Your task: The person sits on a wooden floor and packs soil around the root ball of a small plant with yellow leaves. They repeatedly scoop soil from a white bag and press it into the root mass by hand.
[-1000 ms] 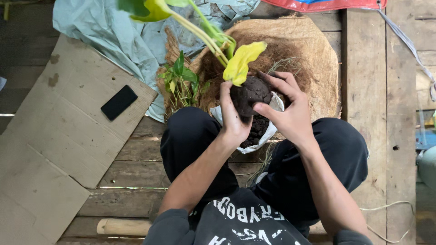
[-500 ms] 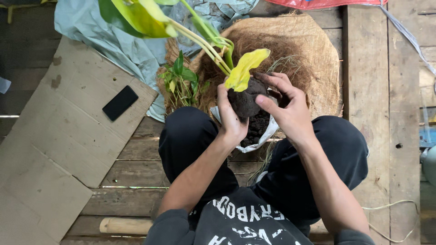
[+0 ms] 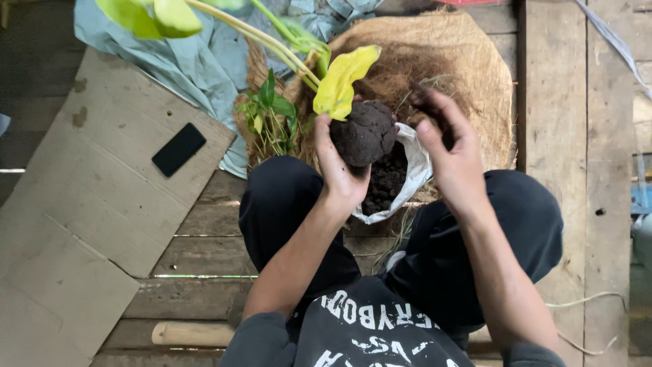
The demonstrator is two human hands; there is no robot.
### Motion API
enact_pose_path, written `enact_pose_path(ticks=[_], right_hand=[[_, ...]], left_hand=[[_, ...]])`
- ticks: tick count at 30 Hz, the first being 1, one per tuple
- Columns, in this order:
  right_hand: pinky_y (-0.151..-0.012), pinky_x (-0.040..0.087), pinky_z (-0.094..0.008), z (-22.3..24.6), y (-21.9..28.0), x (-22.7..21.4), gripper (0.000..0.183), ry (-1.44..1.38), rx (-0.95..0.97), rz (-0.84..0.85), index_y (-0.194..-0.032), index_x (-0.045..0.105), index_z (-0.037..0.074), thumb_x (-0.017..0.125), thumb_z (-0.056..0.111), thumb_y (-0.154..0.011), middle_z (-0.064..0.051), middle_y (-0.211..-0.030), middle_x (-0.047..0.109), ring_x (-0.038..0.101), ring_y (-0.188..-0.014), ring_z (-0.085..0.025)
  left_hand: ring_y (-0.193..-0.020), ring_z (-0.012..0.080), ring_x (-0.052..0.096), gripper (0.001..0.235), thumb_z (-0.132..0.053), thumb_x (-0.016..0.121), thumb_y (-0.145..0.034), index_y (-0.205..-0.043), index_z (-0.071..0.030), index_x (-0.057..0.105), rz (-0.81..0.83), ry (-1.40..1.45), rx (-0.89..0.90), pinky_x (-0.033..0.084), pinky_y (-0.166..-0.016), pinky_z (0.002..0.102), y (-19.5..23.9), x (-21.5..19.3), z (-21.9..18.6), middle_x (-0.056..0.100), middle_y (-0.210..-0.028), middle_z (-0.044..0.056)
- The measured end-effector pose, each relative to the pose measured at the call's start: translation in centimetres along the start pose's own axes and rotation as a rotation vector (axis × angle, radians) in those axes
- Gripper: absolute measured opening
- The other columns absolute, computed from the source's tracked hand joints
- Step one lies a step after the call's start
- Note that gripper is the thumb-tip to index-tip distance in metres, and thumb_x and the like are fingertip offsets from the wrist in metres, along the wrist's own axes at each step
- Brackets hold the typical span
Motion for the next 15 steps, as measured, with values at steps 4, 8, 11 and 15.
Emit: enact_pose_path(ticks=[4,8,11,15], right_hand=[[-0.113,0.050,-0.038,-1.0,-0.7,0.0,0.045,-0.367,0.079,-0.024,-0.150,0.052,0.003,0.057,0.024,-0.111,-0.008,-0.138,0.064,0.061,-0.129,-0.019],[-0.112,0.053,-0.040,-3.7,-2.4,0.4,0.043,-0.642,0.139,-0.142,-0.150,0.051,0.002,0.057,0.024,-0.113,-0.009,-0.135,0.064,0.063,-0.128,-0.021],[-0.101,0.056,-0.039,-6.9,-4.3,0.1,0.039,-0.640,0.179,-0.263,-0.142,0.059,0.008,0.056,0.029,-0.109,-0.006,-0.126,0.066,0.064,-0.117,-0.019],[-0.089,0.053,-0.041,-10.8,-7.3,0.3,0.034,0.491,0.092,-0.159,-0.119,0.073,0.005,0.061,0.035,-0.109,-0.015,-0.112,0.073,0.065,-0.100,-0.023]], left_hand=[[-0.106,0.0329,0.070,0.050,-0.045,0.050,-0.104,-0.129,-0.003,0.058,0.128,-0.001,-0.062,0.058,-0.096,0.048,0.1,0.5,-0.8,0.068,-0.117,0.015],[-0.108,0.0333,0.070,0.048,-0.041,0.052,-0.107,-0.131,0.000,0.058,0.086,-0.017,-0.100,0.058,-0.098,0.049,0.0,0.2,-0.7,0.066,-0.120,0.017],[-0.106,0.0336,0.070,0.047,-0.040,0.051,-0.107,-0.129,0.001,0.058,0.061,-0.028,-0.114,0.059,-0.096,0.051,-0.2,0.0,-0.9,0.067,-0.119,0.017],[-0.098,0.0361,0.072,0.051,-0.045,0.047,-0.107,-0.125,0.000,0.060,0.158,0.028,-0.108,0.061,-0.090,0.052,-0.4,0.4,-1.9,0.070,-0.114,0.020]])
Point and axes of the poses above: each hand's wrist, its own y-axis away from the middle knuckle, its own x-axis out of the palm, z = x × y, the point moved 5 cm from there along -y, towards the middle knuckle
